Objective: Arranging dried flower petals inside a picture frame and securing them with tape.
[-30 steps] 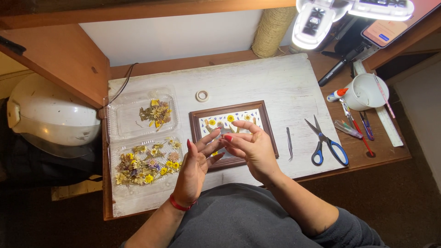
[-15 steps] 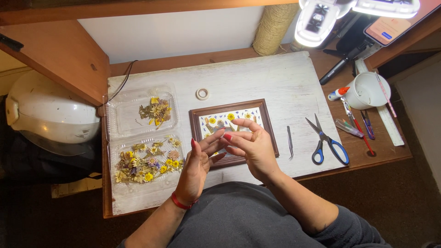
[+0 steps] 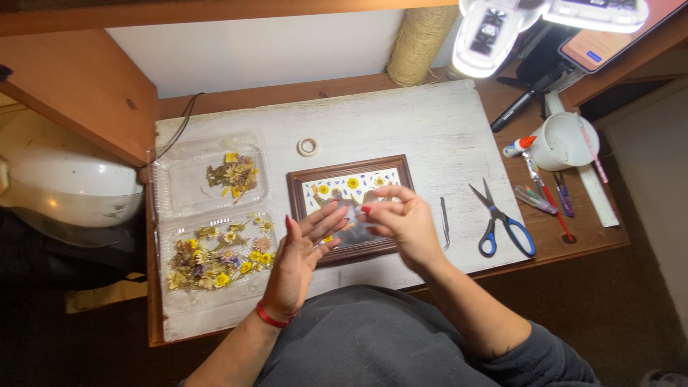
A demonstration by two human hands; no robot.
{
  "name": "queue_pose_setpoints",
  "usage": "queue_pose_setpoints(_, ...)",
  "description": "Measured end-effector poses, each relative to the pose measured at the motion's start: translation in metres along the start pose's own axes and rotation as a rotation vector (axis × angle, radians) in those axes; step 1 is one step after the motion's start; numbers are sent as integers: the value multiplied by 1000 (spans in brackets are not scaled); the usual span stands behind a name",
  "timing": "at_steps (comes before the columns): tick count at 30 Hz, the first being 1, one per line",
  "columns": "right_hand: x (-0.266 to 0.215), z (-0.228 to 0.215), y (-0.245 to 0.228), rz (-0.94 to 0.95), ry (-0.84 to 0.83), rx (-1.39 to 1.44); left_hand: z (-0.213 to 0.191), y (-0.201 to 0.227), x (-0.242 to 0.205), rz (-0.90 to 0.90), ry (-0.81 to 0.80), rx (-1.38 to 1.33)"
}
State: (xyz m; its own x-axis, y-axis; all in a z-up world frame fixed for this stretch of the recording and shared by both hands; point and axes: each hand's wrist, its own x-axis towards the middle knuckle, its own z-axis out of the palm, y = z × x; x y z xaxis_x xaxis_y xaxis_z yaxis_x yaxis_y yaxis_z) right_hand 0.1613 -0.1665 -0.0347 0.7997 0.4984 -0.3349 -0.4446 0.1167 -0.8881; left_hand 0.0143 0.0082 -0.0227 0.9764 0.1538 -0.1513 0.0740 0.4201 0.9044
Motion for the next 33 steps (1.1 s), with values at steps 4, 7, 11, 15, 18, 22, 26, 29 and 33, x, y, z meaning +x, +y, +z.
queue_pose_setpoints(4,45,-86,-9,-180,256,-373,-9,-3,3,-4,34,2)
queue_pose_setpoints(7,78,-157,3,-99,380,-537,-11,1,6,-24,59,-33)
queue_pose_setpoints(11,84,-182,12,-58,428,-660,-12,-2,8,-46,57,-14)
queue_pose_setpoints(15,71,-171,0,-80,480,-843,-14,-8,10,15,67,225)
queue_pose_setpoints(18,65,-169,0,-80,523,-885,-19,-12,12,88,74,405)
queue_pose_setpoints(22,59,-187,9,-122,495,-738,-20,-17,17,205,74,526)
queue_pose_setpoints(26,39,-189,8,-181,465,-782,-26,-25,25,237,78,684)
queue_pose_setpoints(29,19,-169,3,-112,404,-1107,-38,-40,33,343,74,973)
queue_pose_setpoints(33,4,-146,7,115,339,-1343,-49,-57,43,362,19,1191)
